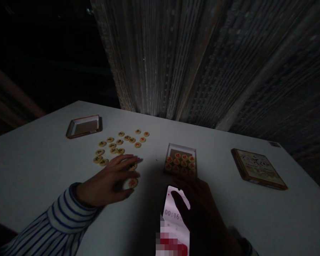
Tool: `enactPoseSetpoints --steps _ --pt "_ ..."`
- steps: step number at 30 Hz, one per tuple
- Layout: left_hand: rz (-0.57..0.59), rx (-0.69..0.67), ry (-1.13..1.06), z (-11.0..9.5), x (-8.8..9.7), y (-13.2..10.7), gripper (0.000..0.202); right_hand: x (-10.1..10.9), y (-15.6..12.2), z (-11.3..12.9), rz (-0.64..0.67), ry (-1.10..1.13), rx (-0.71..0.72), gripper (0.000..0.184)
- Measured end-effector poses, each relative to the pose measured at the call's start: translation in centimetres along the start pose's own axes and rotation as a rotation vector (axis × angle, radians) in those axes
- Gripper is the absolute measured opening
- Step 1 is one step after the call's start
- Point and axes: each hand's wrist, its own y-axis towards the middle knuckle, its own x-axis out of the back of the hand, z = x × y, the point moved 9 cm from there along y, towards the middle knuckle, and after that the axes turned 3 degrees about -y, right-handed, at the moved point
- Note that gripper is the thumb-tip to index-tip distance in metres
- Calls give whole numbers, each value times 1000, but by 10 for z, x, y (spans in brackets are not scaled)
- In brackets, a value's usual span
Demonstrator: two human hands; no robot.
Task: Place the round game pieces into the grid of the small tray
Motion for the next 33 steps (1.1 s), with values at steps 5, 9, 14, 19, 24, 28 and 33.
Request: enactPoseSetpoints --steps 5,9,14,19,24,28,33 --pt "10 15 2 1 -1 2 33 -1 -2 1 17 2 0 27" --pt "16 9 -17 0 -1 3 28 -2 -2 2 27 13 -3 26" --pt "3 -17 -35 -3 0 3 21 1 -1 3 17 18 21 25" --pt "-69 -68 -46 -7 6 3 21 -1 -1 2 28 33 32 25" --pt "-169 -102 -74 -12 17 3 22 -2 0 3 22 28 22 25" --pt "-235 -117 -84 -14 24 3 22 -1 1 3 26 26 21 25" --pt "-317 -127 -74 -15 31 2 22 1 2 5 15 19 49 24"
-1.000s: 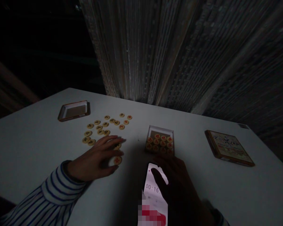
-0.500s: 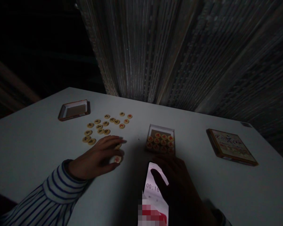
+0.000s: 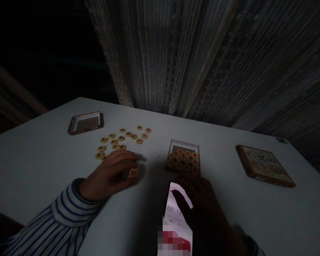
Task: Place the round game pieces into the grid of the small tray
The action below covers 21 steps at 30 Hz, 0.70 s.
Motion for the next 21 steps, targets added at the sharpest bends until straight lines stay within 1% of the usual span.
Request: enactPoseSetpoints --steps 3,7,10,14,17,21 --pt "-34 -21 20 -3 3 1 22 3 1 3 -6 2 17 24" --pt "-59 -42 59 -8 4 4 21 7 2 4 -28 27 -11 24" --pt "-88 -2 86 -7 5 6 18 5 2 3 -16 60 -26 23" --pt "-156 79 138 -3 13 11 17 5 0 2 -18 61 -36 23" --pt "-184 83 160 -8 18 25 18 4 0 3 -20 47 -38 23" --pt "-192 90 135 -16 20 56 18 4 -1 -1 -47 60 -68 21"
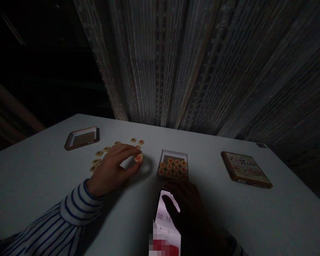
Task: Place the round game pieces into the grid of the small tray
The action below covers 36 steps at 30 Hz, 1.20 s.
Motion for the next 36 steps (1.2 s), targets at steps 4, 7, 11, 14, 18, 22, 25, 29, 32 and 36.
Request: enactPoseSetpoints --steps 4,7,11,14,18,22,25,29,32,36 --pt "-38 46 -57 -5 -13 23 21 4 0 -3 -65 9 -2 21" --pt "-101 91 -120 -3 -25 23 23 10 1 -5 -92 9 -11 22" --pt "-127 63 -150 -4 -40 9 23 19 4 -4 -112 16 -17 22" --pt "-159 35 -149 -3 -41 1 23 23 11 -8 -101 68 -25 21" --pt "-218 20 -145 -1 -39 -3 19 29 37 -26 -52 180 -121 19" --pt "-198 -28 -136 -3 -43 -5 24 30 78 -21 36 291 -13 19" --pt "-190 -65 -149 -5 -43 -6 26 26 96 -19 63 357 6 18" --pt "-165 -82 -202 -9 -44 -5 26 7 95 -23 152 545 -102 16" --pt "-158 -91 -230 -14 -43 -3 26 -1 90 -25 200 688 -190 17" --pt "-204 -105 -216 -18 -36 -4 26 -2 89 -30 194 784 -282 16"
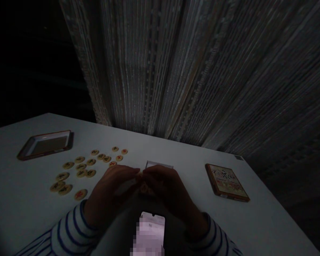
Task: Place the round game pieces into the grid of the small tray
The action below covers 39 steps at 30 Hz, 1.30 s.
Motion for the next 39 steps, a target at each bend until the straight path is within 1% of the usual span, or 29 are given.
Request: enactPoseSetpoints --steps 2,5,10,13,18,22,26,34,37,39 --pt "-22 -11 27 -2 4 0 25 2 1 -1 -34 64 -13 15" --pt "-29 -6 48 -1 8 -1 21 3 0 -2 -72 120 -27 18" --pt "-52 54 -77 7 11 -2 23 -2 -3 2 -42 117 -34 19" --pt "-62 137 -179 14 10 -2 26 -1 -4 5 -63 111 -25 19" --pt "-32 288 -366 24 4 -4 33 -3 -7 8 -89 80 -22 19" --pt "-5 392 -488 31 0 -6 33 -5 -10 16 -109 -33 75 17" --pt "2 454 -553 33 -2 -8 32 -5 -12 21 -125 -117 155 17" --pt "-21 566 -672 38 -7 -11 28 -1 -14 31 -186 -260 222 15" --pt "-44 684 -737 45 -13 -15 22 0 -15 30 -196 -280 226 13" --pt "-73 789 -803 51 -19 -20 20 -2 -14 25 -181 -252 186 14"
